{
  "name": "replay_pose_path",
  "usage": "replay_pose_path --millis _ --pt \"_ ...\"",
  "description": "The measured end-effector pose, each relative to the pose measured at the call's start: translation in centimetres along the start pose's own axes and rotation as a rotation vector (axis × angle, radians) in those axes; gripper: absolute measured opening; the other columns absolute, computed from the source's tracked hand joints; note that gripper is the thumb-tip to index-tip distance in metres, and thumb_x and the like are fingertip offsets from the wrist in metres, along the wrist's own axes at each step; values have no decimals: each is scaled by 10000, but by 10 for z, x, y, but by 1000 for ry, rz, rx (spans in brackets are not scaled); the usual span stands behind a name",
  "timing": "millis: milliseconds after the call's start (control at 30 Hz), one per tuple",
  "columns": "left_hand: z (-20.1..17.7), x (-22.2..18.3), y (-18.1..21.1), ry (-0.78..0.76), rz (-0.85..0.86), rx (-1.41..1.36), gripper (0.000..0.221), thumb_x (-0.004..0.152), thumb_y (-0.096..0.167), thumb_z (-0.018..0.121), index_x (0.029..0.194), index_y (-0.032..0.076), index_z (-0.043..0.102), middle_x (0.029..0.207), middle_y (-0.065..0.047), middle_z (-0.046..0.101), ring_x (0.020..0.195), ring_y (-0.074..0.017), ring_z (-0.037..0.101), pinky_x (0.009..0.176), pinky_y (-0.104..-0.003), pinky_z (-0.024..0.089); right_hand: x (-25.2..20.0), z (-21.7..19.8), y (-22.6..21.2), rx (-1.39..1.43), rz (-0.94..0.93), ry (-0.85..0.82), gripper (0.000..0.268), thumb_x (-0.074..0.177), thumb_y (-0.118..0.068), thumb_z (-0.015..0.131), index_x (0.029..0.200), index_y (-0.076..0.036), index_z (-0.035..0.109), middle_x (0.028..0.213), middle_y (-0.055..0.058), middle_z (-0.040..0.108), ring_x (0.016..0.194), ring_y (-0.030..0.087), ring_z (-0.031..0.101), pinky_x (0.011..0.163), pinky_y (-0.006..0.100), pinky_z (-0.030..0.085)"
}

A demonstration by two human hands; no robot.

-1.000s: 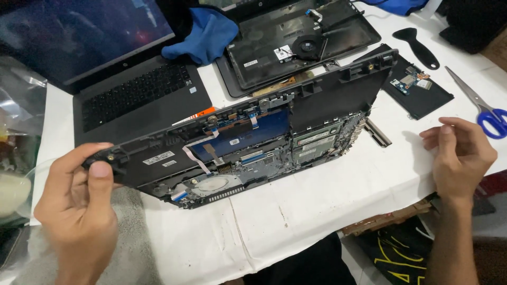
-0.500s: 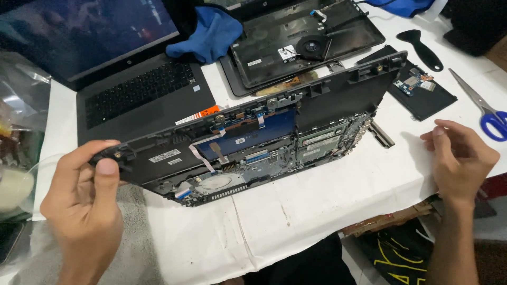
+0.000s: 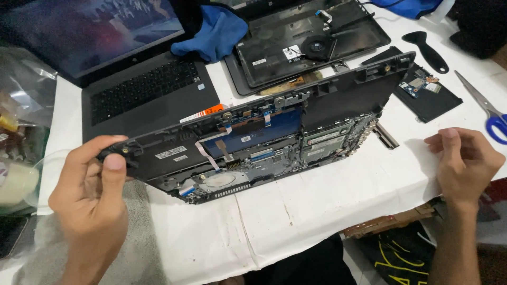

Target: Applying adhesive to the edges of a laptop casing and pressing the parts together to repair the chassis.

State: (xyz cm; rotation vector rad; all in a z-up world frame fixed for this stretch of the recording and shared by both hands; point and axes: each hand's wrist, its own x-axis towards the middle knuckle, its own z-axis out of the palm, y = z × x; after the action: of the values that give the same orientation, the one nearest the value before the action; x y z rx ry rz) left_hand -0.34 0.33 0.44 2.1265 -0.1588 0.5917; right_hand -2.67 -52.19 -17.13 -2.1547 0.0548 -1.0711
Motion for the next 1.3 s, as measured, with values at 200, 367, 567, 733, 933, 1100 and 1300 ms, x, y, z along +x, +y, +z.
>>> replay_pose_path --millis 200,367,567,733,933,1100,1300 --pt "1 1 0 4 16 -19 260 1131 166 535 1330 23 622 705 -16 376 601 -77 318 608 -213 264 1 0 -2 9 27 -20 166 1355 117 483 1247 193 584 1028 315 685 873 341 667 825 393 520" --pt "0 1 -1 -12 38 -43 265 1132 176 528 1318 10 615 718 -28 429 617 -81 344 628 -220 321 2 0 -10 16 -7 -38 108 1269 189 572 1298 256 652 1044 337 688 868 348 667 835 393 547" --pt "-1 2 5 -25 59 5 266 1127 180 523 1312 16 622 675 -7 375 577 -74 289 571 -223 244 -1 -1 -11 -43 10 -40 61 1244 172 740 1246 209 691 1081 316 706 943 348 710 866 401 587" --pt "-1 2 2 -19 42 -42 254 1122 185 529 1300 29 623 708 -8 394 603 -71 296 590 -217 245 -4 0 4 6 101 -28 138 1323 92 635 1198 151 641 1043 270 699 915 307 694 849 370 552" --pt "0 1 1 -23 46 -51 248 1118 172 528 1295 27 624 729 -15 424 617 -72 316 591 -209 253 -1 5 -10 131 92 -8 93 1360 91 490 1434 99 545 1140 271 661 976 301 623 909 372 504" --pt "-2 3 4 -31 37 -16 237 1111 177 523 1281 52 632 667 10 379 573 -62 289 538 -206 234 1 13 -55 176 -65 -13 188 1297 156 491 1464 241 497 1204 382 594 1062 450 643 891 478 548" --pt "-5 4 8 -57 44 8 249 1107 203 517 1282 70 633 665 27 353 590 -62 285 545 -209 233 18 29 -117 325 -66 -277 463 1169 -141 336 1470 195 441 1224 364 624 1103 423 655 968 475 573"
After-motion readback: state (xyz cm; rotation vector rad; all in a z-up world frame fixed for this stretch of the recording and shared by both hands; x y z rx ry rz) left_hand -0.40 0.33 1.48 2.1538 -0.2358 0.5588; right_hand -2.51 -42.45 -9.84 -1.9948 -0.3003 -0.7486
